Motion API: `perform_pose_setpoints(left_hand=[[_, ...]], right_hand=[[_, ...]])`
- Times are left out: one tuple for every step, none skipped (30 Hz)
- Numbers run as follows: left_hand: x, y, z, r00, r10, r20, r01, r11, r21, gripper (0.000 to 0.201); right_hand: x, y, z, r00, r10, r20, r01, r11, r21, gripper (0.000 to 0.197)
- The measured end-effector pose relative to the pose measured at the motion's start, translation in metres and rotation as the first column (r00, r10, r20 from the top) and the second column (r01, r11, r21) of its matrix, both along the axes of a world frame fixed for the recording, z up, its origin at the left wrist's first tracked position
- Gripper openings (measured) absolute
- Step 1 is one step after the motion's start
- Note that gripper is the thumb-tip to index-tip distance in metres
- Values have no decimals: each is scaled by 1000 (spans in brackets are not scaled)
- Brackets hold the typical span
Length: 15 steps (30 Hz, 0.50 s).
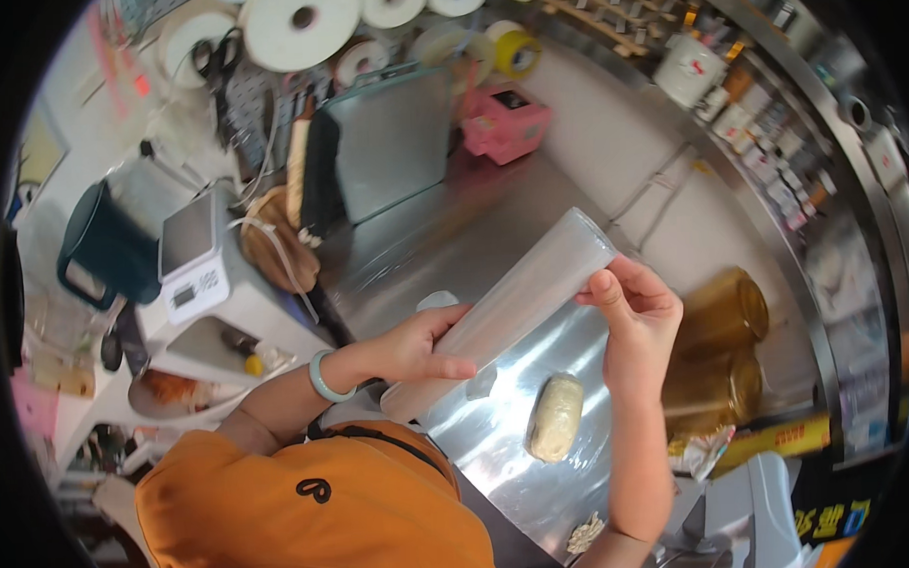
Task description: The person takes dough from a refrigerator, places it on a metal counter, and prepares to wrap it in plastic film. The person retrieves plastic film from a shelf, uses a digital scale to weigh dough, and puts on disposable gloves.
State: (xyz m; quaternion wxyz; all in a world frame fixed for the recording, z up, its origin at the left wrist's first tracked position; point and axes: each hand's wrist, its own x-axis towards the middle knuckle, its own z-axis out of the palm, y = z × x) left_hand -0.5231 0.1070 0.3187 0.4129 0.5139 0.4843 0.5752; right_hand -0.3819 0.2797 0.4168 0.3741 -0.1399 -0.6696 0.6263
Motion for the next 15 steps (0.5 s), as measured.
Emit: perform_pose_setpoints(left_hand=[[-1,-7,-4,1000,23,22,-23,1000,-20,65],[-3,-14,-6,998,43,40,-42,998,-40,65],[-4,-23,-10,996,74,55,-71,996,-61,66],[-4,-32,-15,990,114,85,-108,991,-78,66],[-3,-42,-19,982,150,112,-140,985,-98,66],[-5,-49,-22,975,180,131,-165,980,-115,65],[-6,-56,-23,962,223,156,-206,971,-118,65],[-3,-66,-25,945,271,180,-253,960,-118,64],[-2,-75,-27,929,306,207,-288,951,-114,64],[-3,-84,-27,921,335,200,-316,941,-123,64],[-4,-91,-29,908,358,217,-341,933,-114,61],[-5,-99,-31,896,377,233,-362,926,-105,58],[-7,-108,-32,885,392,250,-380,920,-98,56],[-9,-114,-34,881,390,267,-377,921,-101,56],[-12,-121,-36,878,386,284,-372,922,-105,56]], right_hand=[[-9,-4,-11,999,-1,-41,-1,1000,-30,24],[-18,-9,-21,996,-7,-84,1,998,-63,22],[-30,-15,-30,992,-6,-128,-7,995,-99,21],[-40,-23,-37,991,-6,-131,-6,995,-95,17],[-48,-30,-42,992,36,-122,-49,993,-103,16],[-58,-34,-48,990,71,-121,-84,990,-110,15],[-67,-38,-54,988,102,-120,-116,987,-116,14],[-76,-44,-58,984,148,-102,-157,983,-96,13],[-84,-50,-62,977,180,-117,-194,973,-122,13],[-91,-57,-65,970,206,-131,-225,963,-149,14],[-98,-62,-66,963,227,-146,-250,954,-164,14],[-104,-69,-65,964,232,-131,-254,949,-188,15],[-110,-78,-63,965,234,-116,-254,944,-213,15],[-115,-86,-60,968,230,-99,-247,941,-230,16],[-119,-92,-58,971,225,-82,-238,939,-249,18]])
